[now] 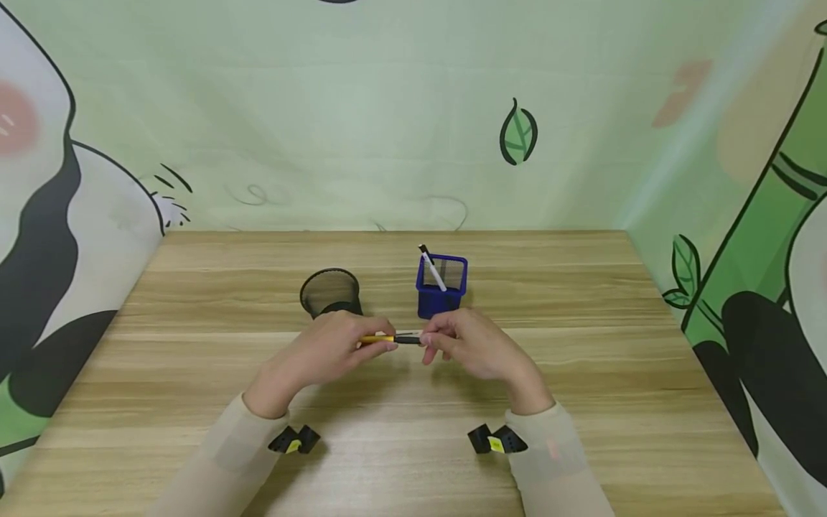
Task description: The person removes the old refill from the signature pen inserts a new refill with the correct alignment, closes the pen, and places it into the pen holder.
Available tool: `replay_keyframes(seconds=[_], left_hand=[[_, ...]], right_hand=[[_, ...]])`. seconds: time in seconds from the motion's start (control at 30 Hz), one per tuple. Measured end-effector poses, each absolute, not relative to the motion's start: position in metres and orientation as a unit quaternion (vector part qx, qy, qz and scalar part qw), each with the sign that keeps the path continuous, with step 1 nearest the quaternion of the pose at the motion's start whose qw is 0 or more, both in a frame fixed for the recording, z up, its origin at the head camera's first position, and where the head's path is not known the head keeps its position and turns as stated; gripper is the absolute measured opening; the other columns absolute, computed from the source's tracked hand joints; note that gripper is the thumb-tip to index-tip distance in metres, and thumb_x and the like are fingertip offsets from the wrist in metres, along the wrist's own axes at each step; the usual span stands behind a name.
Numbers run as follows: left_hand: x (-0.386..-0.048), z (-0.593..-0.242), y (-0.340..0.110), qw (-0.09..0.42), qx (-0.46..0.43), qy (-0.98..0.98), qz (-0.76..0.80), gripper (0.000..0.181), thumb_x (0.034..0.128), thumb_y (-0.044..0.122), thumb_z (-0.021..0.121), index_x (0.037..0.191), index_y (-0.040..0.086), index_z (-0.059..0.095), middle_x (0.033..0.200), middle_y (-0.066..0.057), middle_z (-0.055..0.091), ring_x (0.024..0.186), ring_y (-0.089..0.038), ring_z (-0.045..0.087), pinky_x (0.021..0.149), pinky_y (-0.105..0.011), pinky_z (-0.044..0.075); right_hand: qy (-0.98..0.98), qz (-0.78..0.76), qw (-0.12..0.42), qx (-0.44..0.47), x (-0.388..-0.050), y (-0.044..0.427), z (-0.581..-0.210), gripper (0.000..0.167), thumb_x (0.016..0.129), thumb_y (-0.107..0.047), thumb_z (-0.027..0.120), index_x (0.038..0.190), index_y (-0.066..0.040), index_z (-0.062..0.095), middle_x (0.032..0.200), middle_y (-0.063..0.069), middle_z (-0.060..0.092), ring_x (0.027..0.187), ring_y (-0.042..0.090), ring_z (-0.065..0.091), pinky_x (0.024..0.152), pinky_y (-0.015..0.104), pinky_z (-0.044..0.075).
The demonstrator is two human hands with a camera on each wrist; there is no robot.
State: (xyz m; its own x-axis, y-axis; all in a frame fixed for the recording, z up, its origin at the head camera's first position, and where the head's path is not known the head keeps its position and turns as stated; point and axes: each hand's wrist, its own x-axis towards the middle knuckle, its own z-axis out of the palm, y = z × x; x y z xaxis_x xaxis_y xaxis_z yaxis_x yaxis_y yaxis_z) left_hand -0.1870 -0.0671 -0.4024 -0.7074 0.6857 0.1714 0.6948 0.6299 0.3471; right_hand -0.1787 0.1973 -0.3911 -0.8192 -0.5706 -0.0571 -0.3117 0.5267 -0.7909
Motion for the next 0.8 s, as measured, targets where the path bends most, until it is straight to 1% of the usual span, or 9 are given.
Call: replay_keyframes(seconds=[0.1,0.17,0.27,0.4,0.53,0.63,0.73,0.8], left_hand=[[-0.1868,-0.4022,-0.0666,0.009,-0.382,-0.903,-0.197,0.024,0.1049,0.044,0.06,0.11,0.025,0.072,0.077,0.013,0.065,0.059,-0.005,0.05,0.058,-0.025,0.042],[-0.1866,-0.4024,-0.0662,0.007,-0.38,-0.904,-0.198,0.024,0.1047,0.044,0.06,0.112,0.025,0.072,0.077,0.012,0.066,0.06,-0.005,0.051,0.058,-0.026,0.042],[-0.186,-0.4027,-0.0659,0.004,-0.378,-0.904,-0.202,0.025,0.1051,0.044,0.059,0.117,0.026,0.072,0.081,0.011,0.07,0.062,-0.005,0.053,0.059,-0.025,0.044],[-0.1855,-0.4034,-0.0655,0.004,-0.379,-0.902,-0.206,0.027,0.1057,0.043,0.058,0.122,0.027,0.072,0.092,0.01,0.075,0.065,-0.004,0.056,0.061,-0.026,0.047],[-0.1852,-0.4046,-0.0656,0.007,-0.38,-0.902,-0.204,0.027,0.1059,0.043,0.058,0.122,0.027,0.072,0.098,0.01,0.077,0.068,-0.003,0.058,0.064,-0.026,0.049],[-0.1852,-0.4053,-0.066,0.011,-0.38,-0.903,-0.2,0.026,0.106,0.043,0.058,0.121,0.028,0.072,0.1,0.011,0.077,0.068,-0.003,0.058,0.065,-0.026,0.049],[-0.1851,-0.4055,-0.0667,0.015,-0.382,-0.902,-0.199,0.025,0.1062,0.042,0.058,0.12,0.028,0.072,0.099,0.012,0.076,0.067,-0.004,0.057,0.064,-0.026,0.047],[-0.1849,-0.4055,-0.067,0.015,-0.383,-0.902,-0.2,0.025,0.1062,0.042,0.058,0.12,0.028,0.072,0.098,0.012,0.076,0.066,-0.004,0.056,0.063,-0.025,0.047]], right_hand=[[0.86,-0.408,0.16,-0.26,-0.1793,0.1973,-0.3913,0.023,0.108,-0.018,0.057,0.094,-0.009,0.072,0.085,-0.002,0.078,0.083,0.027,0.065,0.075,0.034,0.054],[0.86,-0.407,0.163,-0.262,-0.1796,0.1973,-0.3912,0.023,0.108,-0.018,0.055,0.094,-0.01,0.072,0.085,0.0,0.078,0.085,0.029,0.065,0.077,0.038,0.055],[0.858,-0.408,0.167,-0.262,-0.1797,0.1969,-0.391,0.023,0.109,-0.017,0.054,0.095,-0.01,0.072,0.085,0.002,0.078,0.086,0.031,0.065,0.078,0.039,0.056],[0.859,-0.408,0.168,-0.262,-0.1798,0.1966,-0.391,0.023,0.109,-0.016,0.053,0.097,-0.01,0.072,0.084,0.003,0.077,0.085,0.032,0.065,0.076,0.032,0.054],[0.858,-0.412,0.169,-0.256,-0.1792,0.1961,-0.3912,0.019,0.108,-0.016,0.055,0.102,-0.009,0.072,0.084,0.002,0.077,0.084,0.032,0.064,0.072,0.027,0.051],[0.855,-0.421,0.17,-0.251,-0.1784,0.1961,-0.3915,0.011,0.104,-0.014,0.062,0.108,-0.007,0.07,0.086,0.003,0.078,0.085,0.028,0.065,0.072,0.027,0.047],[0.852,-0.429,0.17,-0.247,-0.178,0.1964,-0.392,0.011,0.1,-0.009,0.067,0.11,-0.005,0.067,0.088,0.004,0.078,0.087,0.022,0.068,0.075,0.027,0.046],[0.849,-0.435,0.173,-0.244,-0.1781,0.1965,-0.3922,0.01,0.1,-0.006,0.067,0.109,-0.004,0.065,0.088,0.005,0.078,0.087,0.018,0.071,0.078,0.027,0.047]])
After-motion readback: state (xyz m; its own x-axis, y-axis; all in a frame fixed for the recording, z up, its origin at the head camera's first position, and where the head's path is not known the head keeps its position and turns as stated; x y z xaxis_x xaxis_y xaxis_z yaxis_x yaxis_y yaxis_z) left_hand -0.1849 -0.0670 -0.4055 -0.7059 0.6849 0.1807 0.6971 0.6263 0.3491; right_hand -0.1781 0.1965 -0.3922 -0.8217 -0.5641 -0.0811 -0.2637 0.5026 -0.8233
